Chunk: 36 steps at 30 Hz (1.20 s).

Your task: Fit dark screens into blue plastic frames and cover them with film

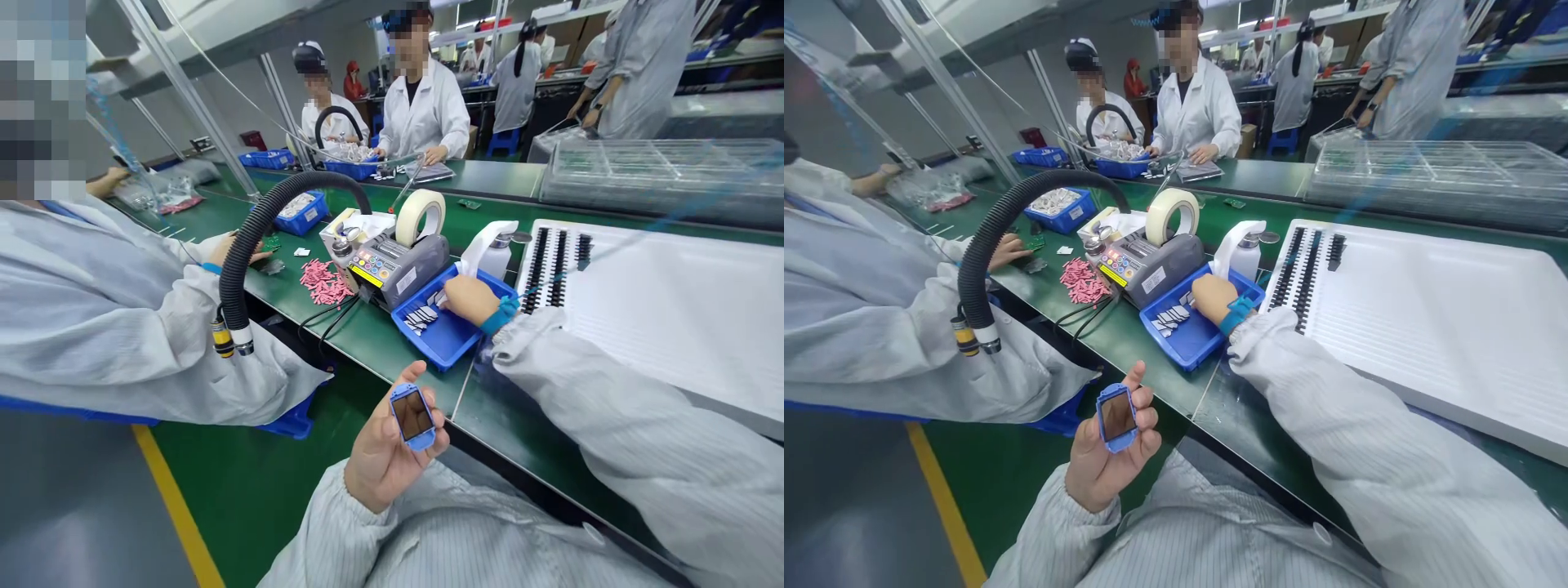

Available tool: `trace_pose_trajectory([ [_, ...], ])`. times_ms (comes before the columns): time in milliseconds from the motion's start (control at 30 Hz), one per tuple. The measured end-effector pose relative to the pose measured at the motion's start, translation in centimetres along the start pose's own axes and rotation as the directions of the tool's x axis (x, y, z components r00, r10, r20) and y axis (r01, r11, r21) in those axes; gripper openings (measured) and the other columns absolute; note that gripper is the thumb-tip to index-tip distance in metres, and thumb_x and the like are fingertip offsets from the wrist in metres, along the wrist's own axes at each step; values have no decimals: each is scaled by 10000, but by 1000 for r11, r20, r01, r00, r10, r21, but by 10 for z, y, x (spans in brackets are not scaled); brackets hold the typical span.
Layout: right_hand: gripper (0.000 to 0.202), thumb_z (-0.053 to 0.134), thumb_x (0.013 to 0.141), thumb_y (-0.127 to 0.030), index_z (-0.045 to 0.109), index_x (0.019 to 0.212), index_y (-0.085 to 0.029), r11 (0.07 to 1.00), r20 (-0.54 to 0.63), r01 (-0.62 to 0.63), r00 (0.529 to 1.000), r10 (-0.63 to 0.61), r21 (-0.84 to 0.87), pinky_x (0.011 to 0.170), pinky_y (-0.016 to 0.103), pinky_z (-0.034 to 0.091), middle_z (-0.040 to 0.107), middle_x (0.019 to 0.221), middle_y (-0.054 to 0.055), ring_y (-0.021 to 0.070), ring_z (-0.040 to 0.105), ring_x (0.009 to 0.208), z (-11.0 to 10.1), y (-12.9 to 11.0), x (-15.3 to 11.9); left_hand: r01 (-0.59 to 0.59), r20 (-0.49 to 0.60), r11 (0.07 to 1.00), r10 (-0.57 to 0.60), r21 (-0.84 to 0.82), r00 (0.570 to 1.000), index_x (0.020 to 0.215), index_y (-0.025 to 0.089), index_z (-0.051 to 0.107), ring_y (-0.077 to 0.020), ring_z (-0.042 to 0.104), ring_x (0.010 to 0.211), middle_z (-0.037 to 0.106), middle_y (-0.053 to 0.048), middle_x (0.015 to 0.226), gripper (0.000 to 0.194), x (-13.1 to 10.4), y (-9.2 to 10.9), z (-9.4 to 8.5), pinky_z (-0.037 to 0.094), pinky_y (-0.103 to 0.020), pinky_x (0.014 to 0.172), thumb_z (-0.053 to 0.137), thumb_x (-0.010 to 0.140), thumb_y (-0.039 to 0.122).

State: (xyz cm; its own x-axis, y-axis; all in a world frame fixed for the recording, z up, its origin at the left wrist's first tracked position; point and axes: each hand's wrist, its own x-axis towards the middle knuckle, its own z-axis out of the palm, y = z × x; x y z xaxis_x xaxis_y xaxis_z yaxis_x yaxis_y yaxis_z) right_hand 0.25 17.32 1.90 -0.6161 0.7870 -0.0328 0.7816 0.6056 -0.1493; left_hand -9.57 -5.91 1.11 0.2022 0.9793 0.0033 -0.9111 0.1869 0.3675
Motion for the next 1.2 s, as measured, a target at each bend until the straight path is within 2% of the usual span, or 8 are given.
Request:
trace_pose_trajectory([
  [100,306,564,897,-321,564,1132,-125,997,31,-73,997,74,-35,824,386,513,586,1127,97,193,597,968,8,-3,6,-17,-15,1000,17,15,1000,1151,239,568,-69,643,790,671,35,934,577,-3,1,0,509,-147,730,803,625,278],
  [233,315,579,887,-322,572,1115,-104,992,33,-122,992,123,-37,838,385,506,589,1118,110,199,596,978,10,2,6,5,-48,998,-2,62,999,1130,188,620,-52,624,785,638,-21,1132,584,-2,2,0,497,-121,750,811,599,336],
  [333,308,575,889,-326,574,1112,-114,990,18,-139,990,139,-4,841,397,504,591,1117,99,199,595,980,10,7,3,22,-47,995,-18,92,999,1036,169,683,-49,615,786,587,-49,1245,494,-1,1,0,496,-116,754,805,600,367],
  [500,223,555,901,-326,618,1014,-145,985,-37,-110,993,116,134,859,398,495,629,1056,63,182,604,960,-4,8,-12,35,4,998,-35,58,999,914,193,728,-51,618,809,604,-20,1210,330,-2,0,1,495,-115,757,791,628,345],
  [700,163,613,843,-272,699,976,-232,912,-173,-9,981,87,411,823,285,519,718,972,0,176,664,902,-49,-7,-72,43,12,996,-44,81,999,895,201,730,-88,604,844,606,-30,1189,344,-3,-1,0,500,-172,779,790,612,387],
  [867,159,695,760,-367,731,903,-307,724,-249,132,967,56,677,683,256,558,737,877,-36,178,692,793,-72,-25,-136,31,44,992,-37,126,998,898,212,728,-165,569,1033,599,-38,1215,342,1,-4,4,471,-257,885,756,639,433],
  [1000,112,686,780,-341,728,884,-332,704,-273,230,961,-53,672,636,208,537,722,843,-53,130,672,739,-72,-35,-163,40,116,988,-57,151,992,935,232,724,-229,491,1197,610,-31,1222,351,6,-7,8,393,-349,1006,734,660,450],
  [1200,92,639,826,-269,707,882,-295,752,-317,287,942,-110,593,664,198,506,689,874,-39,109,638,783,-71,-43,-181,96,184,977,-131,188,974,877,224,735,-233,553,1113,633,-31,1087,351,10,-13,12,389,-376,1014,792,593,422],
])
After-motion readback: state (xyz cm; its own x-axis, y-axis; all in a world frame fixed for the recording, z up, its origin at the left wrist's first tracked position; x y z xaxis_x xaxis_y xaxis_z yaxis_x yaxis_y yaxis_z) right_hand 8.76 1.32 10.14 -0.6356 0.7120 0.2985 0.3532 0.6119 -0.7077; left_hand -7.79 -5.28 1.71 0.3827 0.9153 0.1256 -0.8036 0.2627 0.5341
